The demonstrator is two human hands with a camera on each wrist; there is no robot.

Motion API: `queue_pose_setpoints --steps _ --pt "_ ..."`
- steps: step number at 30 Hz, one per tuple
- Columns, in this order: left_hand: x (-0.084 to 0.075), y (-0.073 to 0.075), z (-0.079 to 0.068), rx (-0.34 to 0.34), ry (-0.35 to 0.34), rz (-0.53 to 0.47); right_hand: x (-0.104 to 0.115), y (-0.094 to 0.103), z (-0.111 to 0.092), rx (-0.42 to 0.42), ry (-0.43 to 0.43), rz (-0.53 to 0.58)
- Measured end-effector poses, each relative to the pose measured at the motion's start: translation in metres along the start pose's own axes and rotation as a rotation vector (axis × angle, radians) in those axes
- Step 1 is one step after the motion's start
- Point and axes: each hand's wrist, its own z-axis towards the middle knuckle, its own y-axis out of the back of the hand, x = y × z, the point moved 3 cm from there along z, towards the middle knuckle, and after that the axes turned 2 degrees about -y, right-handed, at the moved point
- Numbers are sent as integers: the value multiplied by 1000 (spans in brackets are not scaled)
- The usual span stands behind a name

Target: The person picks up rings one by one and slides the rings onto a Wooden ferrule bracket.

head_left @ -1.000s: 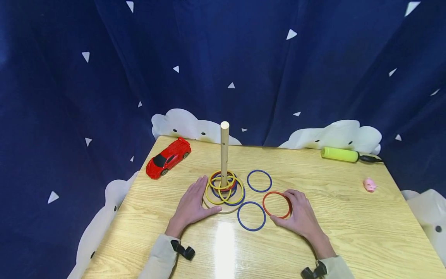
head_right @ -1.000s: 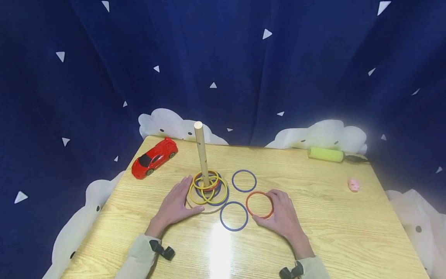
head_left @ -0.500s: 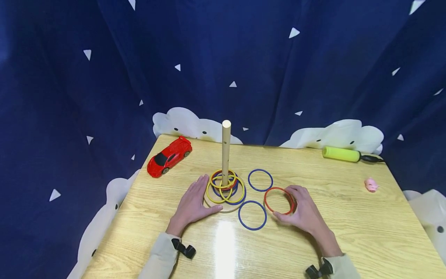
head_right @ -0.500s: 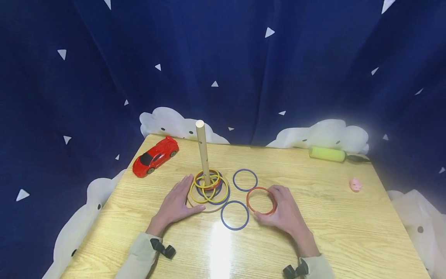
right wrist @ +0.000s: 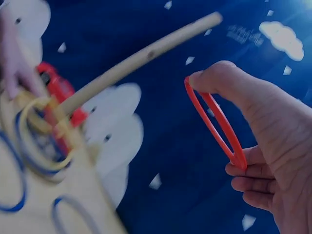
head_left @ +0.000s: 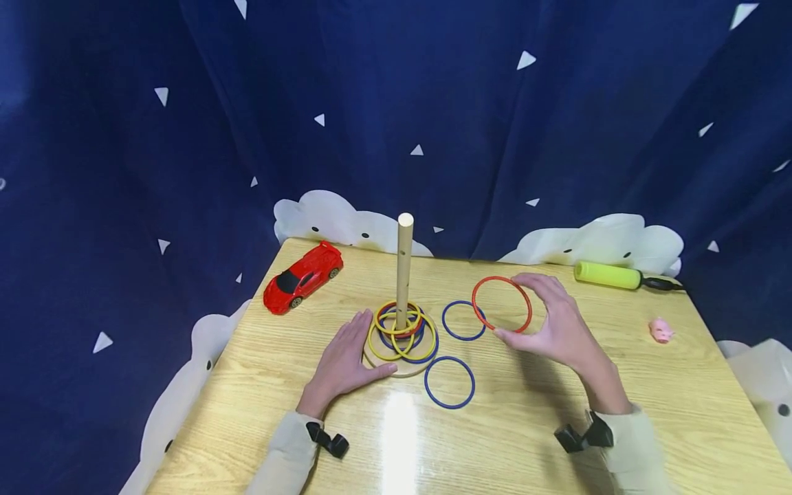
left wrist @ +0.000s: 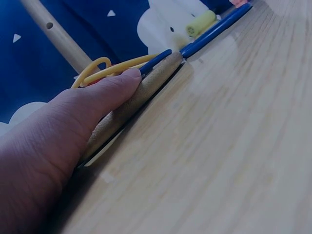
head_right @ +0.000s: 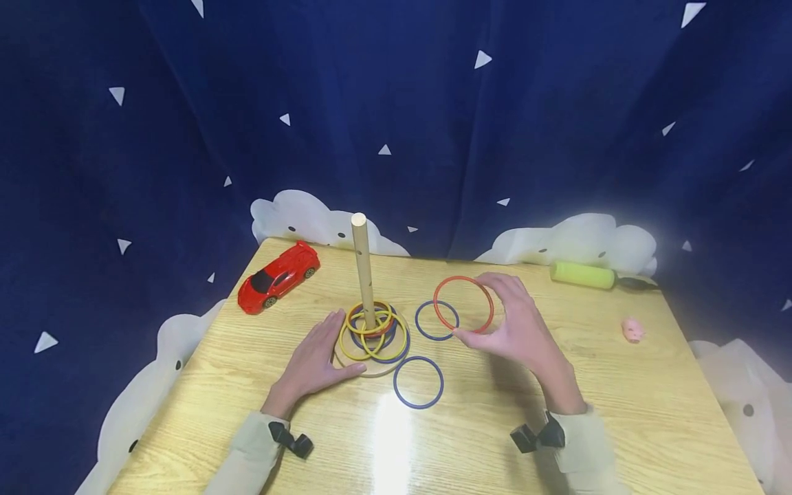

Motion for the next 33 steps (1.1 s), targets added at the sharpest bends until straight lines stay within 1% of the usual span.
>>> queue_pose_setpoints --steps 6,11,15,18,21,25,29,33 --pt "2 0 0 -14 0 -2 43 19 43 -41 167 131" --pt "1 1 0 -42 -15 -10 76 26 76 -61 280 214" --pt "1 1 1 -46 -18 -5 99 29 99 -53 367 182" --pt "1 1 2 -38 -20 2 112 29 114 -48 413 150" --pt "1 0 3 -35 -24 1 118 26 126 -40 434 147" --pt "0 1 4 -30 -17 -2 117 14 137 -23 425 162" --pt "-1 0 2 -24 -16 3 110 -2 138 11 393 165" --pt "-2 0 0 -18 -12 4 101 -17 131 63 360 142"
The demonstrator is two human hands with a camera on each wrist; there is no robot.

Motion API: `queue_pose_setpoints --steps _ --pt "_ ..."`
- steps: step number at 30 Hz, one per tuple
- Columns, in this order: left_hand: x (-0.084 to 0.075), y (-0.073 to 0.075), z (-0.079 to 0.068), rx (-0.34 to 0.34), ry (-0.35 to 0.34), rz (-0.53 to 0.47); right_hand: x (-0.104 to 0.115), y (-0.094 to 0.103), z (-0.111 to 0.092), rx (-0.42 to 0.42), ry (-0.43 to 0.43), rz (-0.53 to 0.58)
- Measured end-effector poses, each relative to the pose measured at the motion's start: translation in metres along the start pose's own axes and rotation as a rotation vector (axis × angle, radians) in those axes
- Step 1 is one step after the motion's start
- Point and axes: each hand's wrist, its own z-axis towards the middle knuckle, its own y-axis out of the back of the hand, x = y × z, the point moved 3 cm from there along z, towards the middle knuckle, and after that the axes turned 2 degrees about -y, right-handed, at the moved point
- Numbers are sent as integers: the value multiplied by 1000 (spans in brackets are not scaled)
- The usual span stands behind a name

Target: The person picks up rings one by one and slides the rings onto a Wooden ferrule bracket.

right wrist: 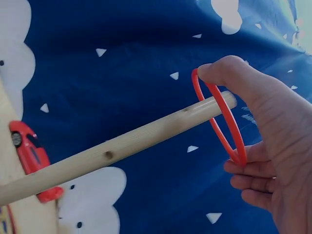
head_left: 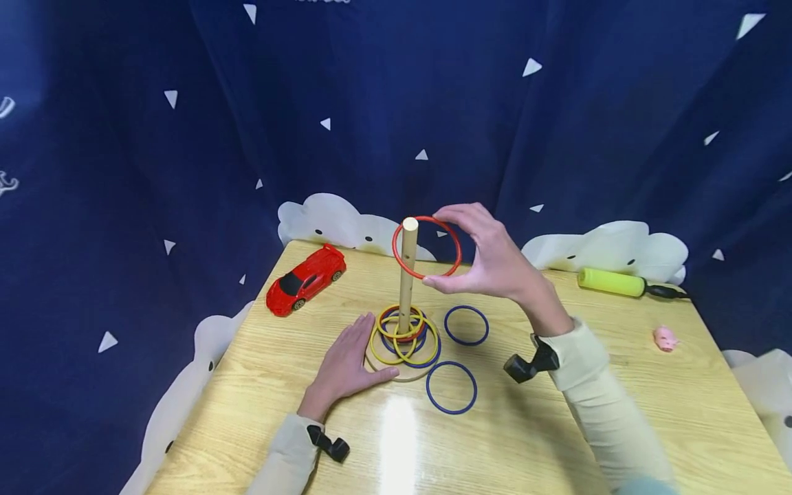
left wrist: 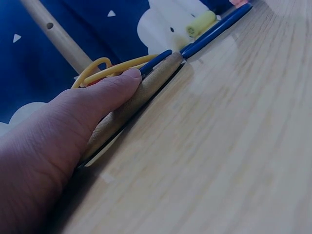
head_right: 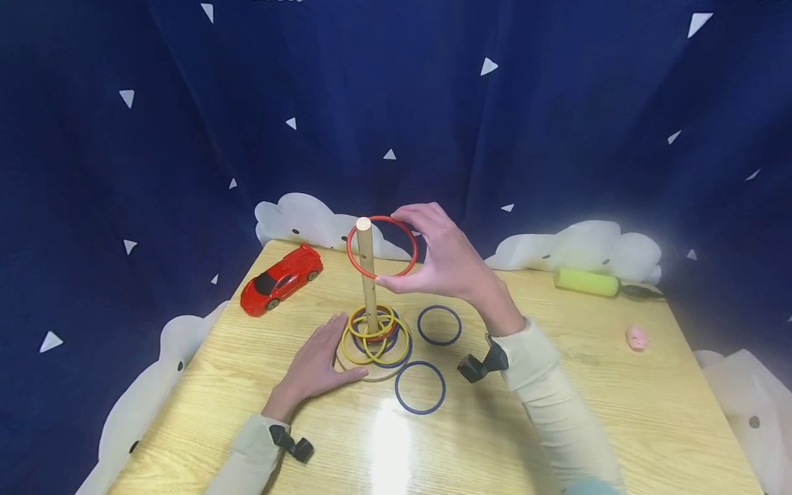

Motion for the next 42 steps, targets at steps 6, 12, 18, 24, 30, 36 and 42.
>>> queue_pose_setpoints --steps 6,12,18,24,30,36,42 --pt "-1 0 -2 -16 -13 -7 -13 -25 -25 102 -95 -12" --pt "1 -1 0 -17 -13 11 -30 -54 -54 175 -186 -4" --pt "0 -1 1 -15 -16 -3 -46 -82 -83 216 -239 -51" --pt "1 -2 1 -22 -14 -7 -68 -108 -108 266 -295 -109" --pt "2 0 1 -17 -6 -7 -75 -129 -117 304 -277 -137" --pt "0 -1 0 -2 0 -11 -83 -139 -133 307 -310 -141" --pt "1 -1 1 -5 -3 -1 -93 -131 -156 237 -362 -145"
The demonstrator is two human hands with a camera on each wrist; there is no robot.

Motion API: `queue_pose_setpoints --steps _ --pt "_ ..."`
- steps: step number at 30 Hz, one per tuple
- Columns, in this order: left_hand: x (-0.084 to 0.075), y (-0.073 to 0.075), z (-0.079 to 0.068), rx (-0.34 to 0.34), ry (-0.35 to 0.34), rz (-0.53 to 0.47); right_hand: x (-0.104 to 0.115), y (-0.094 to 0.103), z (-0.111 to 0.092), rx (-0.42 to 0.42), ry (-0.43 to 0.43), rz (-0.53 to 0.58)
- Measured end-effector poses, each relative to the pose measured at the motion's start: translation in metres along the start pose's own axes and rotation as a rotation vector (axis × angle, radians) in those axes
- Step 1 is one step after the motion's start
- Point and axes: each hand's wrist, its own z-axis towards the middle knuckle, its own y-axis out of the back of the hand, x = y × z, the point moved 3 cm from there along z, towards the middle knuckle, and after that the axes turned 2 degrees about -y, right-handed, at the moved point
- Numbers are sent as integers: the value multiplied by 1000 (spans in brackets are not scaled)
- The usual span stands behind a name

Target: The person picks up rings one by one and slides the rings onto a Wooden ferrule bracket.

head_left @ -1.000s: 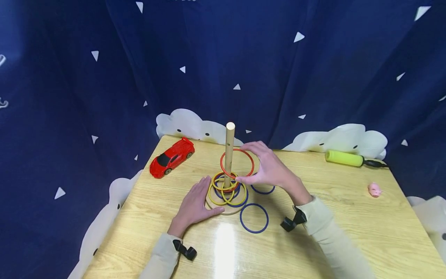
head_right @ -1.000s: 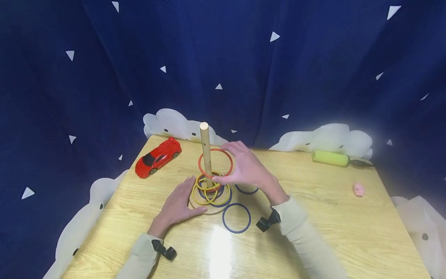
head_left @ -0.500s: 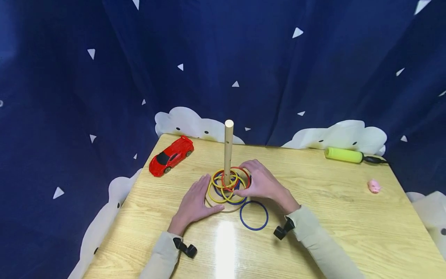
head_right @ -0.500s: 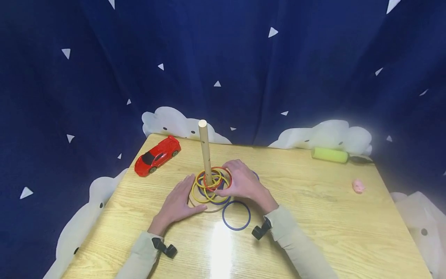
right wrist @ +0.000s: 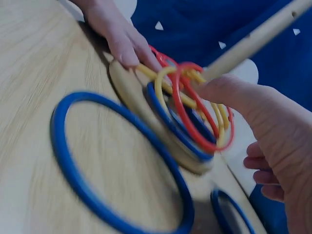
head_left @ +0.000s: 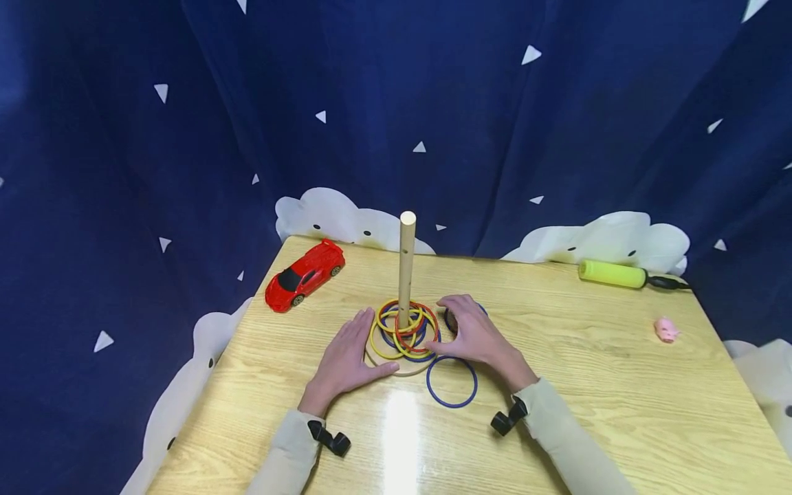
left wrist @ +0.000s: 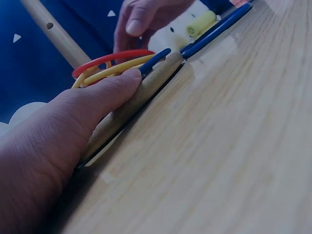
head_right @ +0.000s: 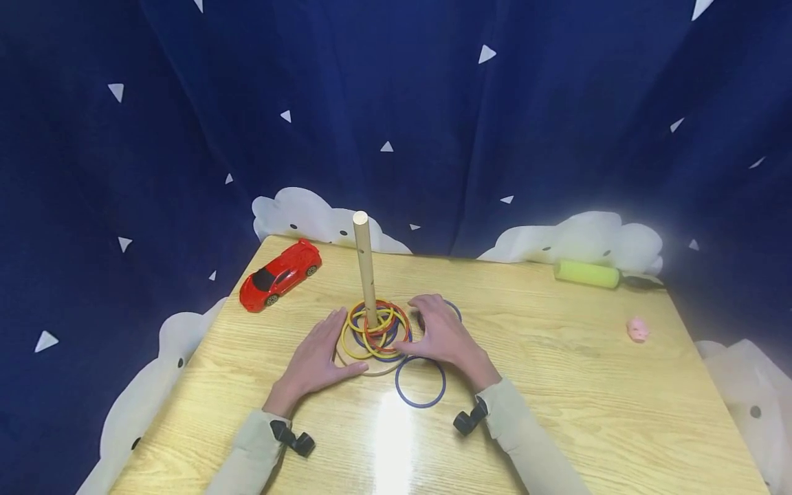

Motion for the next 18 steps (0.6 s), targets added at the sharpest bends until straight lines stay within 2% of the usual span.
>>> queue_pose_setpoints --steps 6,18 --pt "1 1 1 -6 -2 -8 -24 5 -19 -64 -56 38" --pt "1 0 0 15 10 -7 -70 2 -45 -107 -221 -8"
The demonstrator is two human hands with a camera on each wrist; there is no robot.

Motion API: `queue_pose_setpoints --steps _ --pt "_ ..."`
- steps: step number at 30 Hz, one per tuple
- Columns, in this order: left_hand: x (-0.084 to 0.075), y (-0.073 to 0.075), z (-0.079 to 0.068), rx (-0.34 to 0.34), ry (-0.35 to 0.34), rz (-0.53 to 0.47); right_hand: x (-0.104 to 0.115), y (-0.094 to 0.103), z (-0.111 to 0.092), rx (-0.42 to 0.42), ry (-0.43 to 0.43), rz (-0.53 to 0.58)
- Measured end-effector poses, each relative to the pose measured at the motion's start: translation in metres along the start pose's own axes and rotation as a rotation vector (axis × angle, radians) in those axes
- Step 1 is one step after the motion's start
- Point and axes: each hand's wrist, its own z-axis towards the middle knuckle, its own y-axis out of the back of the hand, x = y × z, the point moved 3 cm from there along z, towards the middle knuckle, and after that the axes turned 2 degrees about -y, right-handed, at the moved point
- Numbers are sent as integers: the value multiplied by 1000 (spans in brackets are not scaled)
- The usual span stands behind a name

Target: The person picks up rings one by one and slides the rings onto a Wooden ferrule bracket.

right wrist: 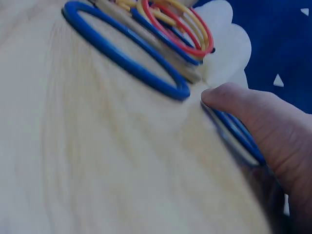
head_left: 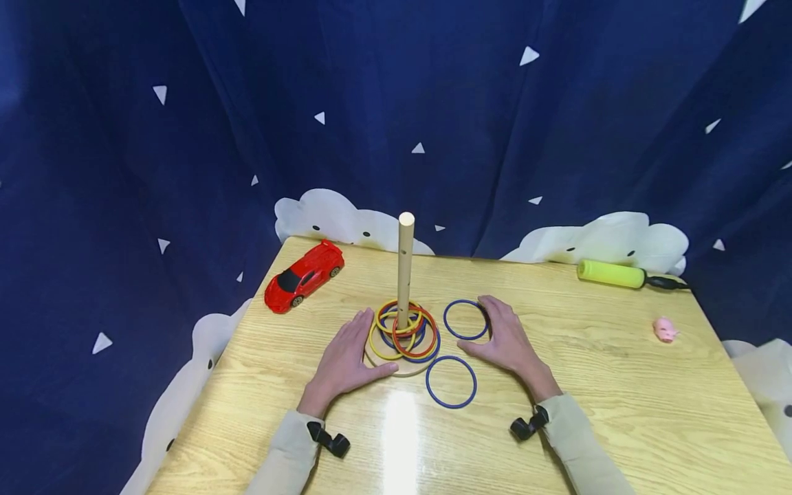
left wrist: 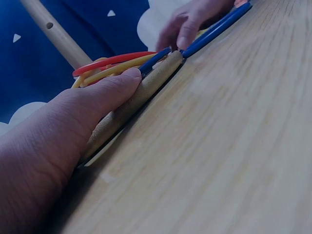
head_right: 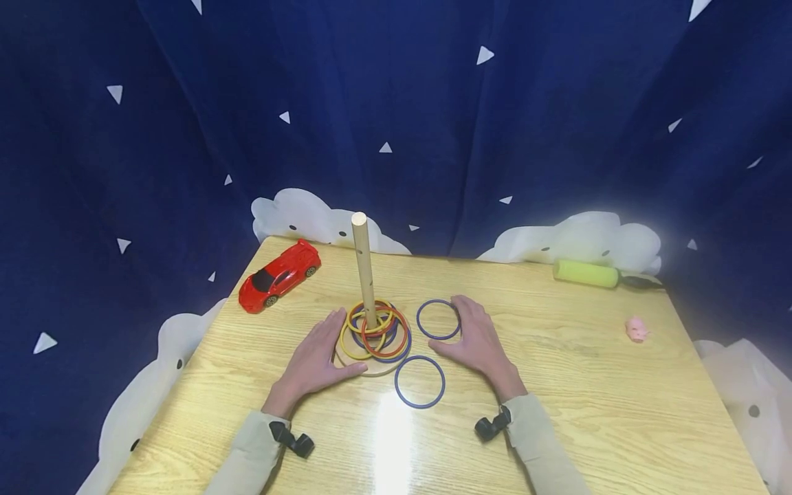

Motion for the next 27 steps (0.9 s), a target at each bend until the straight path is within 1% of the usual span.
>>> queue_pose_setpoints --steps 7,10,15,22,27 --pt "-3 1 0 -18 -14 -3 -11 -6 0 -16 -35 -66" --pt "-5 2 -1 -11 -7 -6 -12 -8 1 -15 -36 -87" --pt "-4 0 -1 -2 4 1 -11 -7 -1 -29 -18 -78" --pt "-2 -1 -1 -23 -17 5 -10 -7 -2 -58 -16 -79" --pt "-3 1 -1 -13 -8 9 -10 -7 -1 -78 -14 -79"
